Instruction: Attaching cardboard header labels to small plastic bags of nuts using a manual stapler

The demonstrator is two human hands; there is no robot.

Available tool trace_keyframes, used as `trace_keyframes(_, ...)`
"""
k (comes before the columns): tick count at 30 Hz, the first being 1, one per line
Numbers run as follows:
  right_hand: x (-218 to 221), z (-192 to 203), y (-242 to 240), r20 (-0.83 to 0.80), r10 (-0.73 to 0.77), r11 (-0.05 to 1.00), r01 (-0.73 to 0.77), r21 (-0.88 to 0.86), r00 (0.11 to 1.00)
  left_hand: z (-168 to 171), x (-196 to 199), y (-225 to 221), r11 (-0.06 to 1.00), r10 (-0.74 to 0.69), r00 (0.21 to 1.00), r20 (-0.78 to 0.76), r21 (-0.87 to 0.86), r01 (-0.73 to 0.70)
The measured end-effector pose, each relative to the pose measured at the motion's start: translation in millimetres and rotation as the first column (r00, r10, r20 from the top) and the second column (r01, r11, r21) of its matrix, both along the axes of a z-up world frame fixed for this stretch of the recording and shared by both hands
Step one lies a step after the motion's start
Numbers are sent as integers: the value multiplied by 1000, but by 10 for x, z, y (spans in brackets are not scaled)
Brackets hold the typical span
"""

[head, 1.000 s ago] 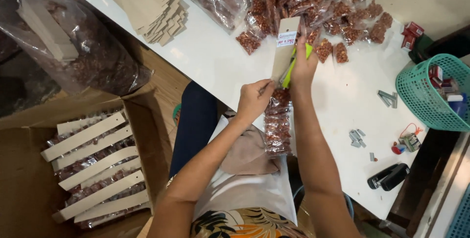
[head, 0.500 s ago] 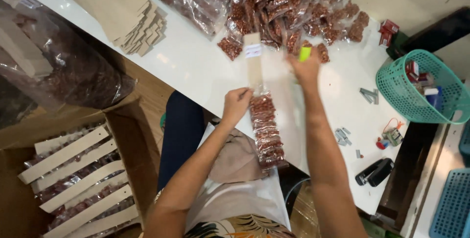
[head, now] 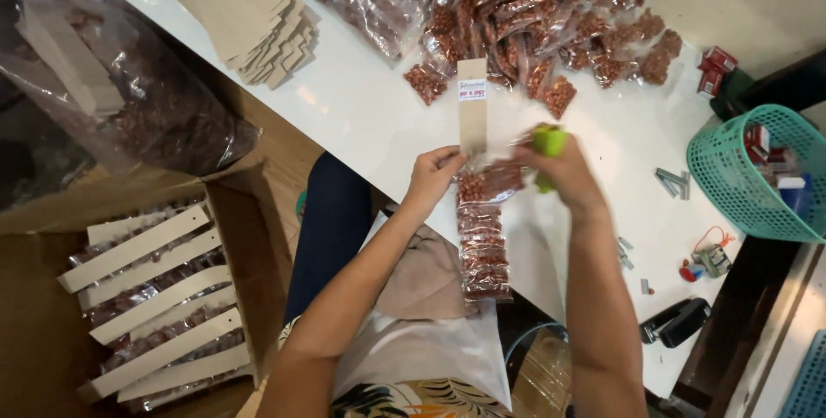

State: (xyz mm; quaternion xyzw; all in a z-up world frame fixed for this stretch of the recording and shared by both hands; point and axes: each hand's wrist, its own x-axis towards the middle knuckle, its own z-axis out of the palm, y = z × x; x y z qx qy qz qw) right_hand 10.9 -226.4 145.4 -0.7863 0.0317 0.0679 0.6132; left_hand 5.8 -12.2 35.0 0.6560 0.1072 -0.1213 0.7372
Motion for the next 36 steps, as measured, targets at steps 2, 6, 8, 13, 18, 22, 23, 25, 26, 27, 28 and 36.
trace_keyframes(2,71,-157,132,-5,0,1000,0,-19,1000,550,-142,58,985,11,999,-44,-169,-19)
trace_keyframes(6,91,-179,273,6,-10,1000,10,-8,1000,461,-180,113,978,-50,996,79,-198,65)
trace_keyframes(8,48,-171,279,17,-14,1000,14,-9,1000,741,-235,108,989,-61,991,115,-125,76)
trace_keyframes(13,13,-242,252,28,-43,999,43,4,999,460,-179,-1,994,-10,990,142,105,-5)
trace_keyframes(18,-126,-29,244,33,-231,973,231,23,972,519,-242,-43,983,-10,941,338,177,-53)
trace_keyframes(22,149,138,409,-15,-600,691,528,494,800,844,-371,-120,984,-37,891,453,172,-47)
trace_keyframes(23,203,103,467,-10,-633,692,571,442,774,813,-358,-144,979,-51,869,491,197,-54)
trace_keyframes(25,286,28,532,-3,-667,685,615,391,745,837,-355,-158,973,-70,846,529,224,-59)
trace_keyframes(26,317,-15,542,65,-634,736,576,354,770,888,-361,-144,969,-92,839,537,241,-48)
trace_keyframes(27,340,-61,547,130,-593,786,536,309,794,935,-379,-138,966,-110,834,541,255,-38)
trace_keyframes(28,370,-61,550,128,-594,786,537,307,794,966,-370,-124,967,-110,835,539,254,-36)
trace_keyframes(36,667,-503,903,218,-688,702,557,444,692,943,-289,-64,934,-163,892,421,356,3)
